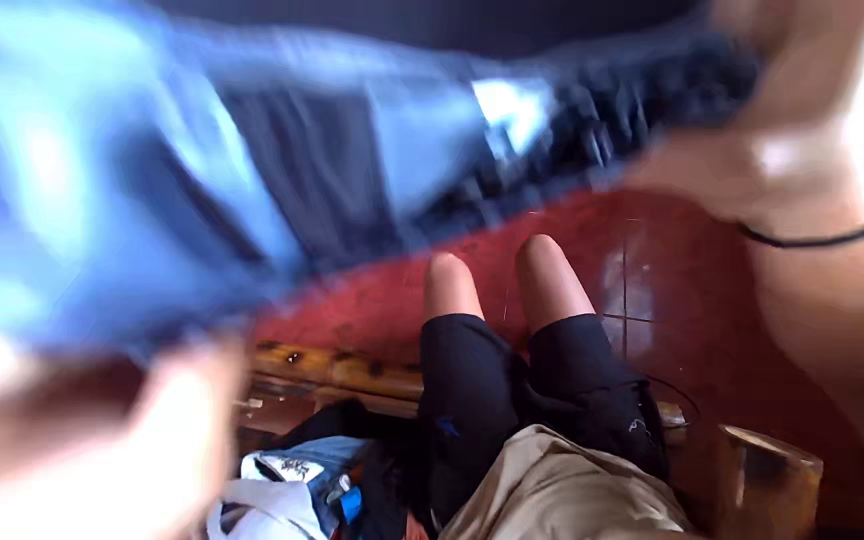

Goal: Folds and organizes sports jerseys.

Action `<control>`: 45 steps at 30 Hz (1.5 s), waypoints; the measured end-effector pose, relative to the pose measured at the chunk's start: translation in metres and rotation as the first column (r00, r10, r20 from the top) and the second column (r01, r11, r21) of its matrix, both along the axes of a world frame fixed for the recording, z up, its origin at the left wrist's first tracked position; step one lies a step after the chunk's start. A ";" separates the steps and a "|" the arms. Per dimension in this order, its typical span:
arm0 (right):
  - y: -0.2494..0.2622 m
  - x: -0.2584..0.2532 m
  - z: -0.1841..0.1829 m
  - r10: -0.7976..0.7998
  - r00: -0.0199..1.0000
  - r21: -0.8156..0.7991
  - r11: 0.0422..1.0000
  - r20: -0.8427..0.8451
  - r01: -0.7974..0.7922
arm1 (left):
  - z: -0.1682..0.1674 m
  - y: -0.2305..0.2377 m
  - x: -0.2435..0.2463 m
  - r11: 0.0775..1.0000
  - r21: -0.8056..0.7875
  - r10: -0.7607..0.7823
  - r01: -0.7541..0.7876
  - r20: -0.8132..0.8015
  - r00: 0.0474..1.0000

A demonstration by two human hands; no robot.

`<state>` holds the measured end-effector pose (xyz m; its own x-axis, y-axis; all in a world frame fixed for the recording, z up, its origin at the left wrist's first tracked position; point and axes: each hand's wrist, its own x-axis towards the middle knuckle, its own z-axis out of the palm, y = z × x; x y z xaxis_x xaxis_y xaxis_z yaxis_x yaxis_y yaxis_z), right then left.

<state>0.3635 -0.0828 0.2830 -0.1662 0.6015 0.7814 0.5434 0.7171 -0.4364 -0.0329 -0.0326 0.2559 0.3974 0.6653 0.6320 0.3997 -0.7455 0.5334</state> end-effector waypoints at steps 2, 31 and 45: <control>-0.038 -0.002 -0.029 0.150 0.981 -0.088 0.986 0.124 -0.140 | -0.038 -0.038 -0.012 0.973 0.070 -0.211 0.218 -0.090 0.973; -0.112 -0.005 -0.162 0.163 0.886 -0.741 0.625 0.433 0.247 | -0.145 0.079 0.247 0.793 -0.379 -0.470 0.476 -0.878 0.084; -0.168 -0.065 -0.165 0.111 0.993 -0.809 0.586 0.028 -0.043 | -0.128 0.126 0.314 0.772 -0.608 -0.558 0.186 -0.788 -0.259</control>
<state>0.2983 -0.2510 0.1184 -0.2741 0.9611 -0.0331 0.5557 0.1302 -0.8211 0.2815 0.0930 0.1277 0.6199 0.0992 -0.7784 0.2627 -0.9610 0.0867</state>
